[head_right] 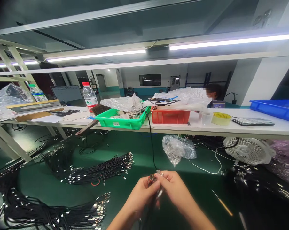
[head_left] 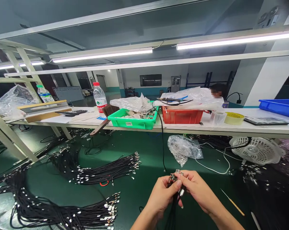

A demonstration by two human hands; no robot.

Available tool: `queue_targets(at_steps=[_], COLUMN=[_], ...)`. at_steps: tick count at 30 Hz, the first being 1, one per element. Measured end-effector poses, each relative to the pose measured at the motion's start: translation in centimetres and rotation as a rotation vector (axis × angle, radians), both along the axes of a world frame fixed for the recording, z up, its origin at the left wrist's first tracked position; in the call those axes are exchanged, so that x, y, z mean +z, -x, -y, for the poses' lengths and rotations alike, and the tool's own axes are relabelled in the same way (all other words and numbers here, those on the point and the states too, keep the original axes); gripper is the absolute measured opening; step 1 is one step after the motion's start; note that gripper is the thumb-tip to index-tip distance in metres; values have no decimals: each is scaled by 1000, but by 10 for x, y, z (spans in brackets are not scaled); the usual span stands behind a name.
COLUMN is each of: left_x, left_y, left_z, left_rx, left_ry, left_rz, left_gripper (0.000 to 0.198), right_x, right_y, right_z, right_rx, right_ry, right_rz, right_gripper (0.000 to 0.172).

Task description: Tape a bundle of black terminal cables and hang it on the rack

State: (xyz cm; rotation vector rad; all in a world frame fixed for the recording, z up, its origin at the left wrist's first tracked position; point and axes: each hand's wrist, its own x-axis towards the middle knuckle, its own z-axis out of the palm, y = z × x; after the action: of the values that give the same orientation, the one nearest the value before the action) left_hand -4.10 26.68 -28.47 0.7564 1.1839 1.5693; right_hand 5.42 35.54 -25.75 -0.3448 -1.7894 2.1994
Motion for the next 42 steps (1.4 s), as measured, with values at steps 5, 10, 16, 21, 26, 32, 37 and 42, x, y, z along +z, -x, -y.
queue_targets(at_steps=[5,10,16,21,26,32,37,42], left_x=[11,-7,-19,15,25,14,12,10], left_y=[5,15,33,17,-3,-5,-3,-3], left_z=[-1,11,17,-1,-3,4,7,8], left_rx=[-72,-107,94,98,-109,-54,37,32], left_ry=[-19,58,69,-80,-135,-75,-2,24], left_rz=[-136,-229,-327,-304,-138,-25,10,31], left_gripper=[34,39,42,34,30,35,35,36], right_x=[9,11,24,27,25,18,12,16], right_y=[0,-6,-15,-6,-7,-19,-25,-22], right_z=[-1,-24,-43,-28,-22,-20,-28,-33], right_rx=[-4,-242,-327,-222,-264,-223,-311,-325], right_ry=[-15,-102,-128,-107,-61,56,57,-190], right_rz=[-7,61,35,23,19,-44,-49,28], right_gripper=[37,39,39,37,36,39,37,29])
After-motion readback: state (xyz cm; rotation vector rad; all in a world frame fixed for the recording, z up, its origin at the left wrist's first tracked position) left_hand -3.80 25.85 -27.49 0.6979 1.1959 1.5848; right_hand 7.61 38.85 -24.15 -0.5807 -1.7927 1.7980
